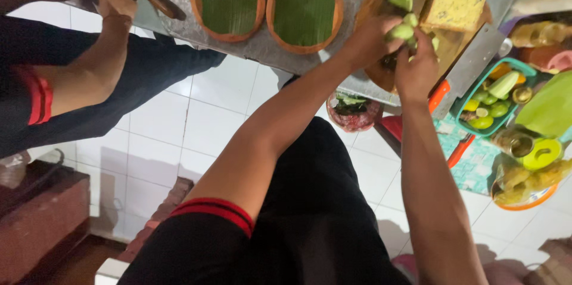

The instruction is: The person peels a cucumber with a peeler, then slices it into rounds on a wooden cutting board. The sliced cucumber is placed into small bowls lined with banana leaves.

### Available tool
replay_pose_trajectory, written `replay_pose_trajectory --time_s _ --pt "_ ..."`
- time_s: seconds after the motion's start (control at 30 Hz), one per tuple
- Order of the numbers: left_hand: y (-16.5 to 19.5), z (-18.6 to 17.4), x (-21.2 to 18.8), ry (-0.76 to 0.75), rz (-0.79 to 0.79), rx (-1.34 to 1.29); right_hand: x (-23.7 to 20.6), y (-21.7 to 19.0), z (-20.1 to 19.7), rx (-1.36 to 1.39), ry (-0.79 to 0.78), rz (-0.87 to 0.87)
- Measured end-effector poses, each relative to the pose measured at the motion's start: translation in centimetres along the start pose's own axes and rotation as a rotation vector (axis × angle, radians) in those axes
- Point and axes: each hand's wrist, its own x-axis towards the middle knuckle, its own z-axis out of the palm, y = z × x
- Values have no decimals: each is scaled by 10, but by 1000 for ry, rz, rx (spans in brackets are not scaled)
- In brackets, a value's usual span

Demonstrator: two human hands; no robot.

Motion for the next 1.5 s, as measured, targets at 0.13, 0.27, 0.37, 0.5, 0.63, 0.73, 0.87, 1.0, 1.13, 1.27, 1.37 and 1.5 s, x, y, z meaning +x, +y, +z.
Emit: replay_pose_trajectory --time_s 0.13,0.27,0.37,0.5,0.63,0.73,0.87,1.0,1.13,1.27,1.37,1.5 --pt "0 -1 -36 -28 -216 -190 -26 -13 2 265 -25 117" --pt "-9 -15 -84 86 -248 -117 -49 -34 11 334 -226 349" --pt "-17 -31 -116 81 -427 -107 -59 -54 21 399 -227 218" --pt "-25 -54 -135 100 -551 -139 -57 -82 36 592 -385 462" --pt "-31 -77 -137 214 -503 -231 -44 -107 50 532 -413 364" --pt "-37 -97 -130 207 -601 -189 -28 -125 60 469 -428 343" --pt "-49 -123 -115 190 -637 -229 -6 -146 74 376 -405 269" --pt "-61 -143 -93 254 -565 -110 21 -162 89 553 -453 437" --pt "-69 -164 -59 280 -603 -51 52 -171 105 535 -466 553" --pt "-72 -179 -18 207 -611 71 81 -175 119 444 -269 247" --pt "-73 -180 13 186 -612 155 99 -175 126 233 -214 318" --pt "-73 -178 36 188 -553 215 115 -177 131 128 -159 370"
